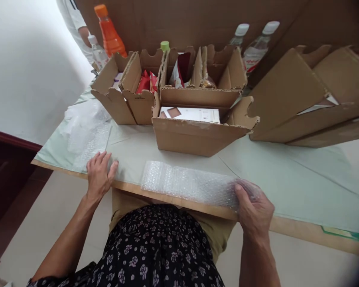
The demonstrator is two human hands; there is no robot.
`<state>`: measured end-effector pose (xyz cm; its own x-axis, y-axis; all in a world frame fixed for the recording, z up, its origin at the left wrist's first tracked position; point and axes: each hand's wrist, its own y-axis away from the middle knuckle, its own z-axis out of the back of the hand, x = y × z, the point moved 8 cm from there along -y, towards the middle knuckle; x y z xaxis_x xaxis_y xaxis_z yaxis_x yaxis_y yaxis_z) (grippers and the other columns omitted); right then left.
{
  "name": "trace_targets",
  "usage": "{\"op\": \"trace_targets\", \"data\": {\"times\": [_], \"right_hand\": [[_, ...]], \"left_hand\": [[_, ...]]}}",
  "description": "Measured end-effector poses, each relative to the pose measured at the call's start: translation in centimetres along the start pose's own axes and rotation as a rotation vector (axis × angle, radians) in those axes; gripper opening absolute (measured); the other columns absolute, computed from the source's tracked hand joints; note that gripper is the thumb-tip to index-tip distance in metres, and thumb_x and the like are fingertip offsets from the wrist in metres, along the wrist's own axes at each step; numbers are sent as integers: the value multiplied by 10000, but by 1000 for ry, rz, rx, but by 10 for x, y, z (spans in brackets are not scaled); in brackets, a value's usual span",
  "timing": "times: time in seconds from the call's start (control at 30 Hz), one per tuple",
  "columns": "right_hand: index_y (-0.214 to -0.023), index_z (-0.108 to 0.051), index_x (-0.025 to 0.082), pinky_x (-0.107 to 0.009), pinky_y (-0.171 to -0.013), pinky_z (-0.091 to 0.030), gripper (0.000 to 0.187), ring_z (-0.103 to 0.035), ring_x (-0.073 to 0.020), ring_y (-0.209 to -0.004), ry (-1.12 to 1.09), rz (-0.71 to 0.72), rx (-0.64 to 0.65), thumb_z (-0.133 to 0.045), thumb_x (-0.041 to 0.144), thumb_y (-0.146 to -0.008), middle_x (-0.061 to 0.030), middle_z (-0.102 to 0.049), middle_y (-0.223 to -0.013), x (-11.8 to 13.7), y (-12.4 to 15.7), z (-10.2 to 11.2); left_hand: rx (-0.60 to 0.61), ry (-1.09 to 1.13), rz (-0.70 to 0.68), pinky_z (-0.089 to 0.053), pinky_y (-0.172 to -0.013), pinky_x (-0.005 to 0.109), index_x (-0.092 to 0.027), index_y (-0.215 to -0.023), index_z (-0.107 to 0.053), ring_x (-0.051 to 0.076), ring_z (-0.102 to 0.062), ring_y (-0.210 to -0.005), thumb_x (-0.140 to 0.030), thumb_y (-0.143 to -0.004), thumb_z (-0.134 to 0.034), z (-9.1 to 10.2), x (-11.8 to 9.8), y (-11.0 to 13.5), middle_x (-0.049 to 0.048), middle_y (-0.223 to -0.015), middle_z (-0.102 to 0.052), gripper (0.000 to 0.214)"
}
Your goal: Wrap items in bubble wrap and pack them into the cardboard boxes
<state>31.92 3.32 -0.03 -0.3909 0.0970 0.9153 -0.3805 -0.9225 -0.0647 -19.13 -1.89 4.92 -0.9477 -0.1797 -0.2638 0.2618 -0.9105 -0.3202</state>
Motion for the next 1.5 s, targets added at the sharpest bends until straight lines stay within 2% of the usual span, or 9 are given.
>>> {"op": "trace_targets", "data": {"times": [0.17, 0.33, 0.5, 0.67, 0.87, 0.97, 1.17, 1.37, 1.5], "right_hand": [[-1305, -700, 178, -413, -796, -565, 687, -671, -222, -793, 238, 45, 51, -722, 622, -782, -93, -766, -989, 10, -7, 6], [-1253, -730, 180, -425, -760, -556, 618, -628, -217, -739, 354, 57, 81, -635, 600, -810, -100, -757, -1006, 17, -5, 14], [-1242, -727, 192, -441, -909, -559, 529, -704, -253, -928, 260, 154, -64, -676, 567, -873, -105, -765, -1091, 41, 0, 18], [-1299, -684, 174, -479, -921, -564, 522, -712, -277, -937, 398, 236, 32, -598, 507, -906, -133, -766, -1113, 38, -24, -22], [-1488, -517, 124, -628, -1138, -394, 696, -502, -413, -1420, 580, 413, -115, -578, 578, -965, -272, -511, -1550, 60, -16, -5], [-1418, -590, 178, -564, -1184, -382, 480, -520, -342, -1415, 516, 533, 66, -508, 462, -1040, -204, -558, -1526, 94, 13, -35], [-1362, -658, 294, -530, -1211, -374, 377, -467, -319, -1486, 447, 556, 680, -588, 315, -993, -52, -546, -1589, 94, 58, -139], [-1410, -617, 182, -672, -1155, -327, 506, -419, -413, -1498, 658, 335, 318, -403, 462, -1047, -201, -528, -1576, 19, 11, -24], [-1258, -687, 168, -617, -1090, -417, 513, -559, -394, -1359, 765, 344, 52, -421, 525, -1004, -198, -661, -1415, 9, -9, 34]], "left_hand": [[151, 211, -162, -428, -1178, 617, -166, -1278, -668, 395, -506, -1437, -472, -936, -612, -35, -72, 10, 191, -1422, -647, 462], [231, 409, -146, -424, -1175, 593, -179, -871, -675, 407, -481, -1463, -377, -852, -609, -58, -120, 10, 212, -1435, -640, 210], [298, 567, 123, -571, -783, 331, -215, -988, -650, 203, -704, -838, -437, -886, -602, -30, -102, 0, 45, -954, -746, 249], [332, 364, 222, -541, -732, 341, -155, -1452, -521, 180, -617, -677, -383, -797, -667, -37, -67, -16, -12, -832, -643, 709], [21, 146, -9, -545, -997, 519, -157, -1493, -495, 330, -645, -1139, -347, -919, -622, -11, -71, -1, 169, -1229, -668, 618], [-56, 178, -274, -467, -1139, 552, -194, -1482, -515, 344, -543, -1370, -271, -994, -570, 2, -120, 13, 190, -1460, -585, 497], [381, 150, -519, -313, -1235, 669, -217, -1403, -636, 372, -456, -1488, -272, -1015, -542, -58, -167, 34, 152, -1541, -580, 403], [478, 276, -506, -224, -1297, 616, -260, -1493, -574, 315, -326, -1586, -377, -1054, -492, -71, -139, 34, 85, -1660, -459, 462], [239, 381, -369, -373, -1235, 545, -224, -1365, -663, 304, -476, -1484, -362, -1038, -492, -51, -112, 17, 118, -1501, -624, 394]]}}
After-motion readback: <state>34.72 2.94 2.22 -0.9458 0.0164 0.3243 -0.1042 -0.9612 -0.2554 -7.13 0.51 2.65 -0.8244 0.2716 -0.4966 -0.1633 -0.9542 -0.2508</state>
